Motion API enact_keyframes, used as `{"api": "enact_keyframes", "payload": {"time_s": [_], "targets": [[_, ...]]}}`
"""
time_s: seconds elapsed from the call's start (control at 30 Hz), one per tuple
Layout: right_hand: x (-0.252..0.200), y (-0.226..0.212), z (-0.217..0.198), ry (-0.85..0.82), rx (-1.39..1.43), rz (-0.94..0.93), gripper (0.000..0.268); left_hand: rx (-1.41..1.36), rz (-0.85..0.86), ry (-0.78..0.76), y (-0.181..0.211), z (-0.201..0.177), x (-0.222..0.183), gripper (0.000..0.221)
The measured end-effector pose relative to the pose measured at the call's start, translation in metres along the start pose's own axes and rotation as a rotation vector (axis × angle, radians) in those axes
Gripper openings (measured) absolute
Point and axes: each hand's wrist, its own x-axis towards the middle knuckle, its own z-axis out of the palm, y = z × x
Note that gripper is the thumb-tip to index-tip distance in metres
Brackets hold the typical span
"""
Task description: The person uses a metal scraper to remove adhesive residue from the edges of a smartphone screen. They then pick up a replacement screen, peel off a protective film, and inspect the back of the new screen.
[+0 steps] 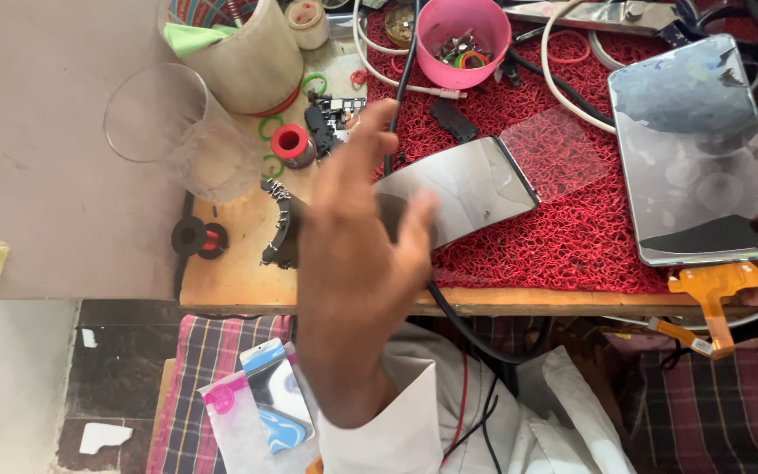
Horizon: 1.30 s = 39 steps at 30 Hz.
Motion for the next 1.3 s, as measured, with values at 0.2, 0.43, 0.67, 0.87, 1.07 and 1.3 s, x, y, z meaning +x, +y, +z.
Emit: {"api": "enact_keyframes", "payload": {"time_s": [0.2, 0.43, 0.67, 0.87, 1.07, 1.3], "targets": [[0.022, 0.023, -0.018, -0.108, 0.026, 0.014, 0.065, 0.241, 0.158, -0.157, -0.012, 0.006, -0.01, 0.094], [-0.013, -0.028, 0.021, 0.122, -0.048, 0.185, 0.059, 0.238, 0.122, -0.13, -0.01, 0.002, -0.009, 0.079], [-0.027, -0.065, 0.044, 0.127, -0.139, 0.181, 0.057, 0.247, 0.094, 0.065, 0.013, 0.014, -0.008, 0.037], [-0.027, -0.078, 0.037, 0.04, -0.081, 0.129, 0.049, 0.164, 0.15, 0.296, 0.024, 0.024, -0.003, 0.027], [-0.024, -0.072, 0.035, 0.051, 0.019, 0.106, 0.048, 0.076, 0.221, 0.426, 0.025, 0.039, 0.001, 0.037], [-0.015, -0.067, 0.033, 0.055, 0.083, 0.105, 0.044, -0.096, 0.295, 0.366, 0.027, 0.042, 0.005, 0.024]]}}
